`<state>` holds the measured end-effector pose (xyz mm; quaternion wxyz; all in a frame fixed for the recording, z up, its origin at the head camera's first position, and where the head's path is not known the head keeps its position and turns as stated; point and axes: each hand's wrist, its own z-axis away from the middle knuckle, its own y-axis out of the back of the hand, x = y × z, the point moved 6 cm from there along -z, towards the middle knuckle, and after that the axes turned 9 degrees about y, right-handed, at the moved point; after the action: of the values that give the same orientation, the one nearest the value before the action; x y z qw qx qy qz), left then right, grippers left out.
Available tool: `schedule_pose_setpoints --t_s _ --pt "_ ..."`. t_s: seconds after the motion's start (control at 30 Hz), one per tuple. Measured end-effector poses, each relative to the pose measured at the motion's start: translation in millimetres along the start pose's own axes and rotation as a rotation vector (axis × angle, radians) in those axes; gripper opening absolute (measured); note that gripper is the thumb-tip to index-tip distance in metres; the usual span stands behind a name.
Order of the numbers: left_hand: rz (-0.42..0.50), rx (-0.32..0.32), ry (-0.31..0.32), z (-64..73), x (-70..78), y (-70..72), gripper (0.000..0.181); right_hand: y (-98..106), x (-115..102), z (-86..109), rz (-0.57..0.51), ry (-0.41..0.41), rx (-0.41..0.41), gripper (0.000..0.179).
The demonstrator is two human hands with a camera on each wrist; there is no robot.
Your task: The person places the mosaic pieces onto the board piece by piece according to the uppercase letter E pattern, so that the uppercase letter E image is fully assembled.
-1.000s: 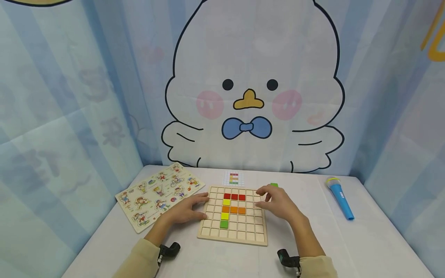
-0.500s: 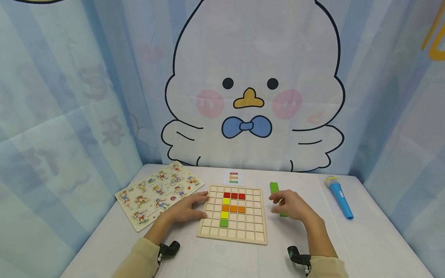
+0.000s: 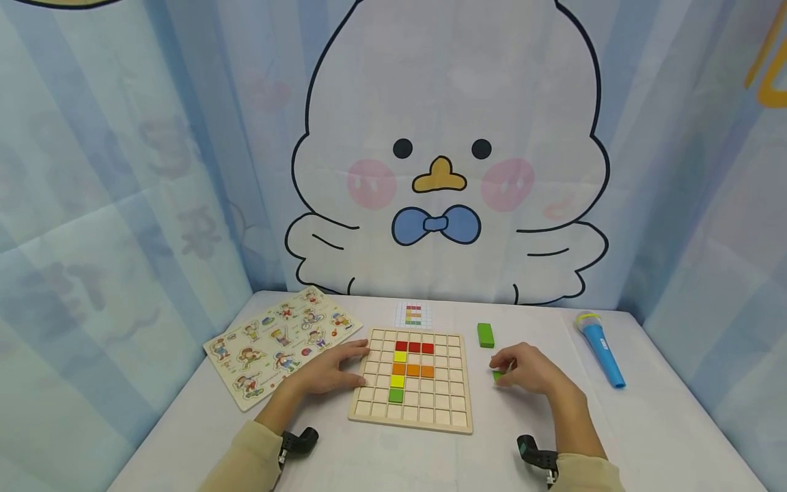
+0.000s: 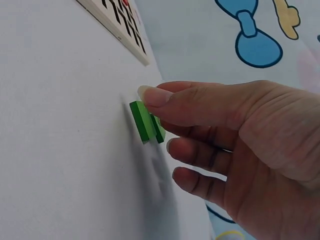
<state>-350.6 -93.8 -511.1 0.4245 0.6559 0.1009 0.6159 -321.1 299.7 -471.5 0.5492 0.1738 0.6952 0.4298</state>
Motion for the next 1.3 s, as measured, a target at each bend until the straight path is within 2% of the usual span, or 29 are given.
schedule_pose_setpoints --t_s 0.3,0.5,0.8,1.07,1.3 --pt "0.001 0.000 -0.001 0.5 0.9 0.2 0.070 0 11 0.7 0.050 -0.037 0.021 0.022" --pt "0.002 -0.004 -0.003 0.6 1.6 0.3 0.070 -1 13 -0.3 0.040 -0.050 0.029 0.020" --pt "-0.004 -0.001 -0.001 0.4 1.3 0.4 0.071 -5 9 -3.9 -0.086 -0.007 0.034 0.013" --pt "0.002 -0.003 0.001 1.0 2.6 1.0 0.070 -6 -6 -11.0 -0.274 0.014 0.078 0.012" --pt "0.001 -0.002 0.005 2.1 3.8 0.8 0.071 -7 -19 -18.9 -0.292 0.119 0.119 0.014"
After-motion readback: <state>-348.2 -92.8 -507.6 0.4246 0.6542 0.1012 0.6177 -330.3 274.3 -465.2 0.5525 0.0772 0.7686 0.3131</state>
